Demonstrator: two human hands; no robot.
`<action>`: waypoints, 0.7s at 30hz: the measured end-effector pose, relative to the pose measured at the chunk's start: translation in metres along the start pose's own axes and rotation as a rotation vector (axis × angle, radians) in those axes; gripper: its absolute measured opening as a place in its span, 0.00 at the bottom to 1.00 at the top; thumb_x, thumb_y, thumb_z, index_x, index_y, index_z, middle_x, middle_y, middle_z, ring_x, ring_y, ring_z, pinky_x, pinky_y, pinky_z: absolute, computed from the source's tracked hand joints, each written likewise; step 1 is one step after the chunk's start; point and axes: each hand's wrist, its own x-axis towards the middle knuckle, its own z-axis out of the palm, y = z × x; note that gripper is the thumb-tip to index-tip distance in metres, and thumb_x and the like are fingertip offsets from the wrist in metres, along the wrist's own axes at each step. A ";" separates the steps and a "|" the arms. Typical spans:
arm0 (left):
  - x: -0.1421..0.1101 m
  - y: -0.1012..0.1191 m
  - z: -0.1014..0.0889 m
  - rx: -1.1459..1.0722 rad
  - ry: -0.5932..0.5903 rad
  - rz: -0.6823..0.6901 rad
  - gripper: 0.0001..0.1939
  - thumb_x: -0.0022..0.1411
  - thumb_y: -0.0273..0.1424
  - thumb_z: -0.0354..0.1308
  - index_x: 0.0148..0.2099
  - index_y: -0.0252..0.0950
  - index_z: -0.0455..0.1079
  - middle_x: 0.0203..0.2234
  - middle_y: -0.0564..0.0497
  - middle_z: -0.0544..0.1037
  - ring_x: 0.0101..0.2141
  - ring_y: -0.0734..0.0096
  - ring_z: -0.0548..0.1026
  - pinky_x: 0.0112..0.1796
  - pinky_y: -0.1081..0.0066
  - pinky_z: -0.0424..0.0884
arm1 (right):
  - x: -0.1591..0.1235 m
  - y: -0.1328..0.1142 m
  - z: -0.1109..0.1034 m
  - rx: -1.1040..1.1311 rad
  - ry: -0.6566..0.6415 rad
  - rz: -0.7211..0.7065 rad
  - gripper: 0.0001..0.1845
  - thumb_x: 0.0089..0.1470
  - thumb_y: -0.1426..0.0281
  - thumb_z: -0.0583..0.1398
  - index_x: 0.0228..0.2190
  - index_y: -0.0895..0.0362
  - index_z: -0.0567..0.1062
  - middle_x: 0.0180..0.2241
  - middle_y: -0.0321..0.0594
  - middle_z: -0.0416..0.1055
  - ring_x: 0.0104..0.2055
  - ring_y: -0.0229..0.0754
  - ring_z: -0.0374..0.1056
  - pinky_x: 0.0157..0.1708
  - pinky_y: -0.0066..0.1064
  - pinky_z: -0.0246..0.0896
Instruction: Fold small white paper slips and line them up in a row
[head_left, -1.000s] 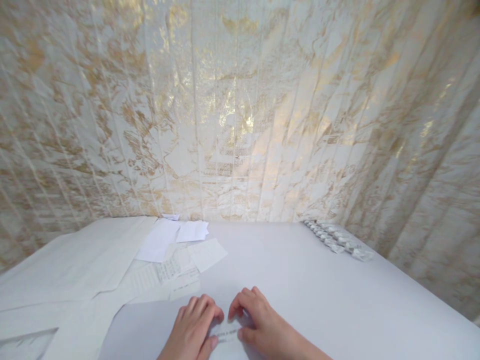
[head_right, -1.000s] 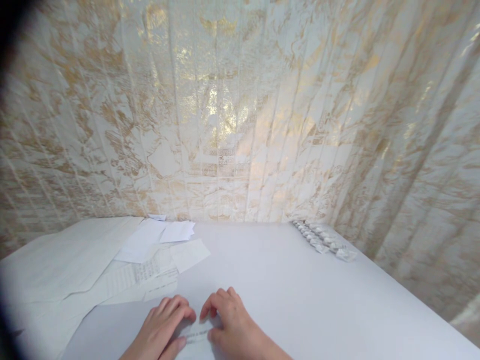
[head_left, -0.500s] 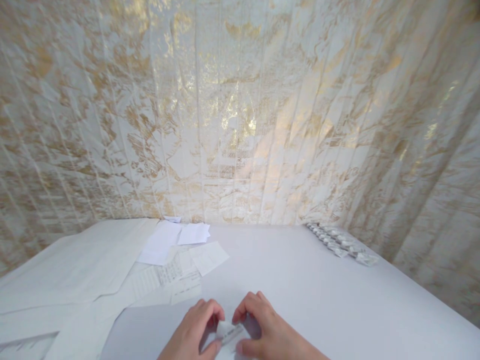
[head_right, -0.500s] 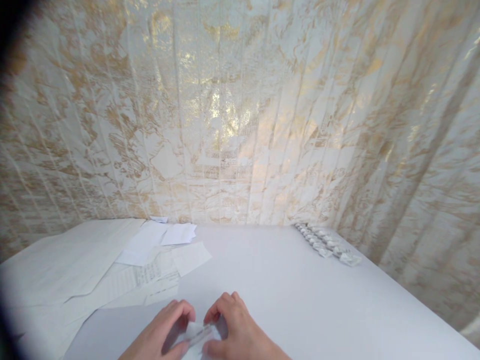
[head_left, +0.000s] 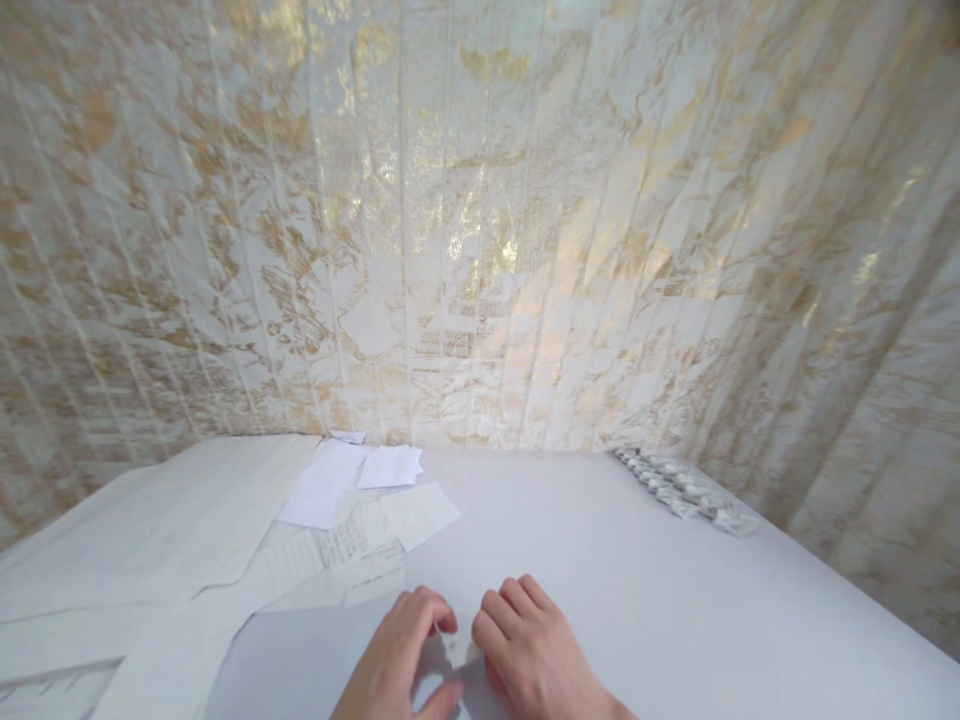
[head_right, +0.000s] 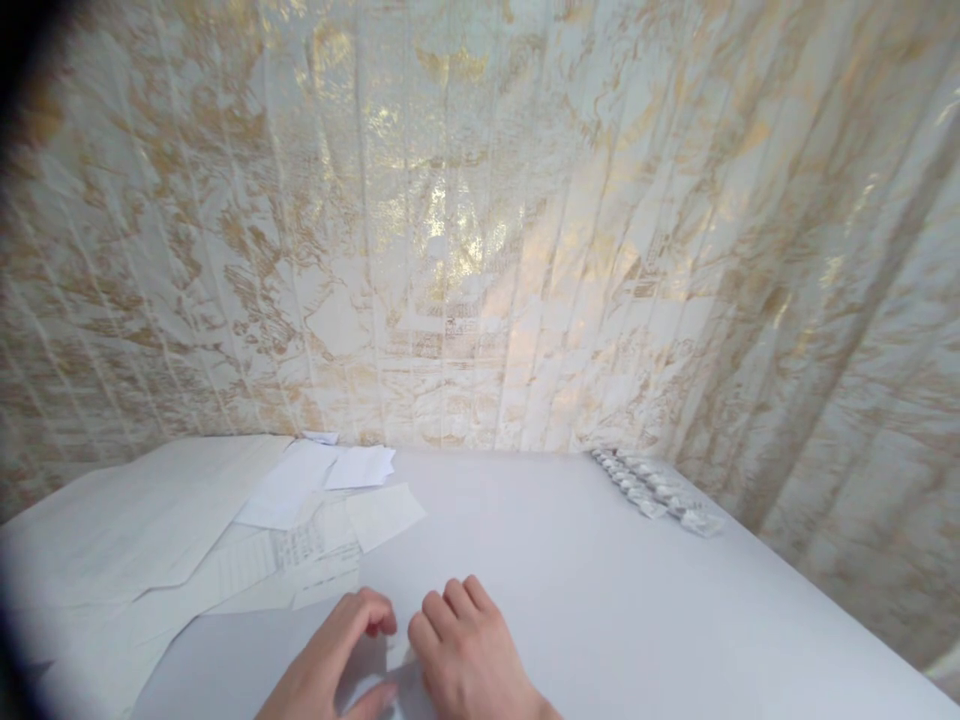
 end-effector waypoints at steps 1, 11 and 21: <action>0.001 0.000 0.000 0.065 -0.038 0.019 0.14 0.49 0.22 0.57 0.39 0.40 0.64 0.37 0.52 0.72 0.40 0.62 0.70 0.44 0.64 0.65 | 0.000 0.001 0.003 -0.040 -0.019 -0.016 0.08 0.52 0.76 0.60 0.27 0.54 0.66 0.26 0.36 0.69 0.27 0.43 0.59 0.29 0.36 0.49; 0.009 -0.005 -0.003 0.432 -0.136 0.167 0.05 0.62 0.24 0.57 0.33 0.38 0.69 0.35 0.51 0.77 0.40 0.60 0.71 0.40 0.63 0.65 | -0.007 0.006 -0.003 0.415 -0.209 0.306 0.09 0.49 0.79 0.67 0.29 0.53 0.78 0.32 0.35 0.74 0.37 0.42 0.65 0.38 0.31 0.56; 0.008 -0.018 -0.001 0.488 0.032 0.204 0.10 0.67 0.27 0.50 0.33 0.40 0.68 0.33 0.51 0.74 0.37 0.60 0.71 0.38 0.64 0.64 | 0.013 0.010 -0.007 0.636 -0.233 0.638 0.09 0.49 0.80 0.69 0.27 0.55 0.78 0.36 0.36 0.71 0.44 0.43 0.64 0.47 0.33 0.57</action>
